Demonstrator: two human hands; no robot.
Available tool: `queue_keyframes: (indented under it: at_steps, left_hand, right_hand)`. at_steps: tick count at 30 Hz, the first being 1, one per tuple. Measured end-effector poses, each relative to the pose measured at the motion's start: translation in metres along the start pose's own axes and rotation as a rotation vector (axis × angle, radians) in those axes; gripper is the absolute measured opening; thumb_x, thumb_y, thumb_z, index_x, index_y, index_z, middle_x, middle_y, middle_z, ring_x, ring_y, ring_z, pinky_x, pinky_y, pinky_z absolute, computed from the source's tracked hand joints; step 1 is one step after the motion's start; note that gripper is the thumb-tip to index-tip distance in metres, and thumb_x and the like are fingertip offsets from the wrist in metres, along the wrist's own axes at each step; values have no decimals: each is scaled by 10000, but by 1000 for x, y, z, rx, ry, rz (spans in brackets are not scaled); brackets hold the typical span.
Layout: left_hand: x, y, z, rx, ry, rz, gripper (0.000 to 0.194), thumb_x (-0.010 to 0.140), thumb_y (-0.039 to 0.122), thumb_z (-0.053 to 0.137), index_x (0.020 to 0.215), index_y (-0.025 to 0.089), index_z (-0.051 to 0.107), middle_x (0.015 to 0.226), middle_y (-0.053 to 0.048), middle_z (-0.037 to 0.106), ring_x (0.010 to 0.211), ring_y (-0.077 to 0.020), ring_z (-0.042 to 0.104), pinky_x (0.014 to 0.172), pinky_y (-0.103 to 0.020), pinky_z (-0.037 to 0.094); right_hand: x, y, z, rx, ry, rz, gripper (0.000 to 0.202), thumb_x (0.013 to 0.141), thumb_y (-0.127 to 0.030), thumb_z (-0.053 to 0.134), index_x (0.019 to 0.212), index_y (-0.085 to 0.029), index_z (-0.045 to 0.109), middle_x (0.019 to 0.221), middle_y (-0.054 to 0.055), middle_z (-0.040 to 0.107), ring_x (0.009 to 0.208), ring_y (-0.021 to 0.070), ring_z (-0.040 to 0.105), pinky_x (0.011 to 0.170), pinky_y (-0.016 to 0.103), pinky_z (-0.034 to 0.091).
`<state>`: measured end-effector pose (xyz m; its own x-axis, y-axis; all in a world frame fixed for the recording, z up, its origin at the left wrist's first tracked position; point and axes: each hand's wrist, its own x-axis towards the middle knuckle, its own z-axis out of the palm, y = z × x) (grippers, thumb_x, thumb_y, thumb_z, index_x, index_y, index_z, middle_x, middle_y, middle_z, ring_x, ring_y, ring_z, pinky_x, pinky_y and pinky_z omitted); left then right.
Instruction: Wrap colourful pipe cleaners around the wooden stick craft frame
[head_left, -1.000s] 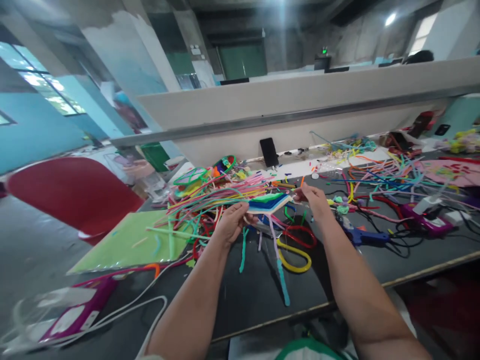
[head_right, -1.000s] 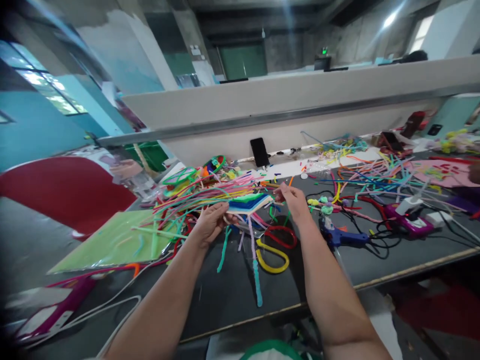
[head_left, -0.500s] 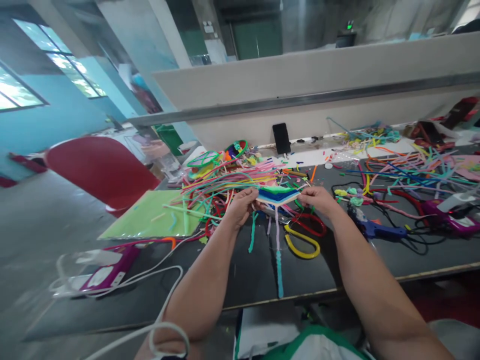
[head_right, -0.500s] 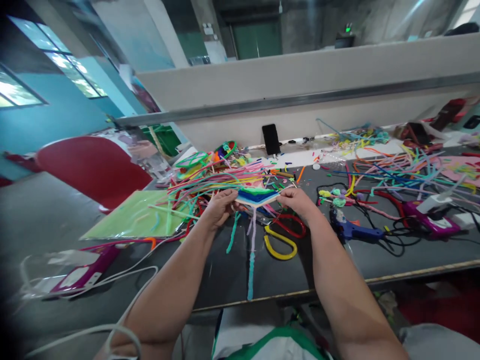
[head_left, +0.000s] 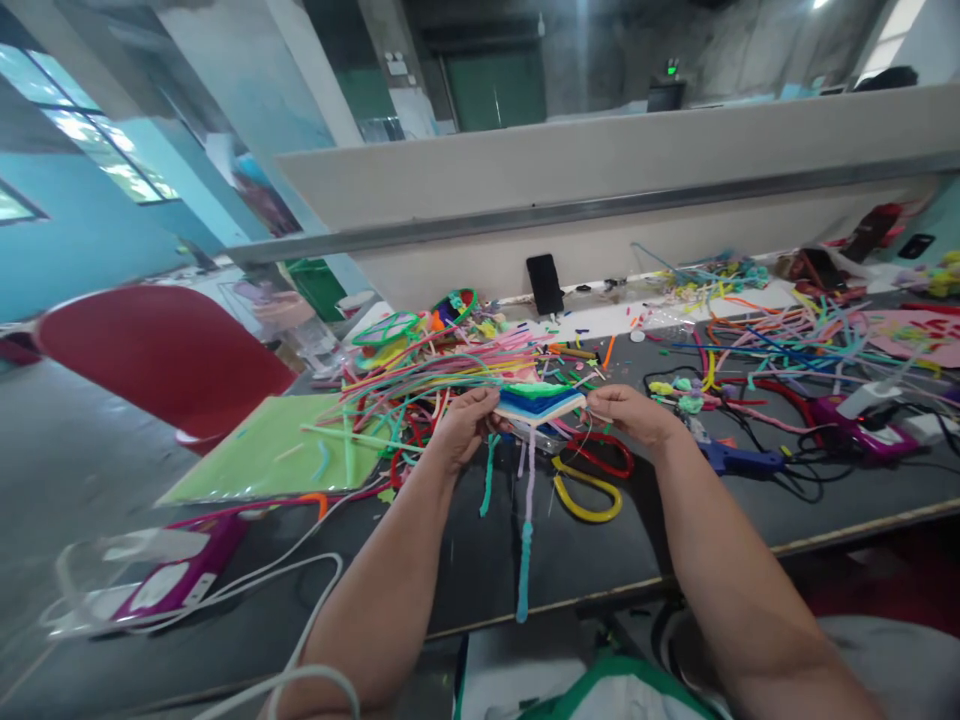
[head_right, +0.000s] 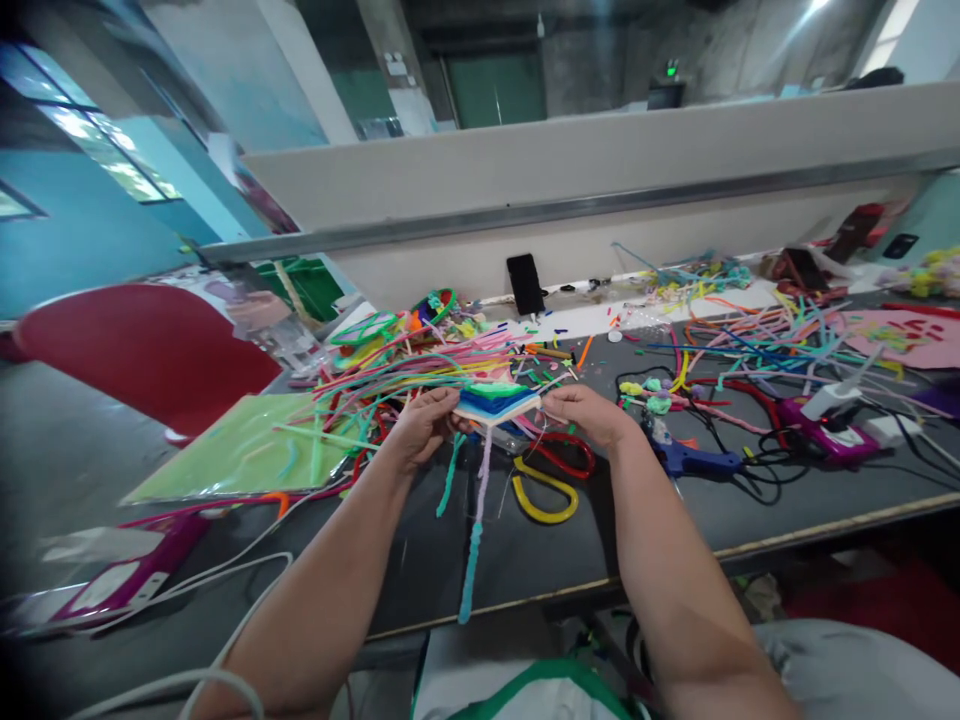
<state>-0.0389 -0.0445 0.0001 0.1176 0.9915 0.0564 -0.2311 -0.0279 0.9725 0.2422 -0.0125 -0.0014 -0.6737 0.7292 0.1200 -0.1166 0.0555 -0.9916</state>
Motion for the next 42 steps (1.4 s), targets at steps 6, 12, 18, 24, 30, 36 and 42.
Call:
queue_keyframes:
  at_steps: [6, 12, 18, 24, 30, 36, 42]
  left_hand:
    - [-1, 0, -2, -8, -30, -21, 265, 752, 362, 686, 682, 134, 570, 514, 20, 555, 477, -114, 583, 533, -234, 489]
    - [1, -6, -6, -18, -17, -38, 280, 753, 362, 686, 658, 136, 550, 522, 8, 574, 476, -110, 582, 569, -251, 506]
    - [2, -8, -3, -68, -17, -27, 261, 769, 349, 672, 666, 138, 556, 550, 9, 568, 511, -108, 587, 574, -241, 508]
    - [0, -4, 3, -69, 33, -14, 206, 759, 323, 683, 717, 140, 599, 552, 16, 558, 484, -94, 564, 526, -208, 484]
    - [-3, 0, 8, -110, 15, 9, 226, 747, 330, 689, 673, 145, 581, 565, 6, 558, 512, -100, 556, 561, -233, 498]
    - [-4, 0, 9, -114, 29, 22, 226, 729, 331, 706, 682, 145, 587, 572, 10, 568, 511, -105, 554, 548, -233, 487]
    - [-5, 5, 9, -81, 83, 9, 225, 708, 328, 708, 656, 149, 582, 524, 17, 538, 487, -105, 532, 552, -250, 500]
  right_hand:
    - [3, 2, 1, -13, 111, -7, 295, 750, -422, 686, 638, -159, 615, 557, -37, 433, 549, 92, 366, 569, 253, 274]
    - [8, 6, 0, -110, 264, -17, 294, 707, -433, 710, 637, -155, 646, 564, -23, 488, 550, 97, 369, 562, 266, 279]
    - [8, 6, 7, 225, 318, -9, 365, 730, -533, 665, 722, -168, 675, 643, 18, 577, 575, 112, 465, 557, 252, 355]
    - [7, -1, 11, 237, 268, -37, 277, 740, -431, 691, 743, -153, 697, 638, 14, 586, 582, 100, 487, 564, 232, 371]
    - [1, -12, 17, 318, 196, -28, 233, 676, -356, 741, 775, -147, 710, 634, 18, 615, 559, 100, 503, 544, 235, 367]
    - [-2, -11, 21, 371, 169, 8, 178, 629, -307, 762, 692, -165, 675, 575, -10, 578, 539, 96, 497, 584, 248, 394]
    - [0, -8, 12, 93, 182, -26, 116, 662, -269, 688, 654, -165, 638, 566, -20, 523, 543, 100, 426, 560, 248, 328]
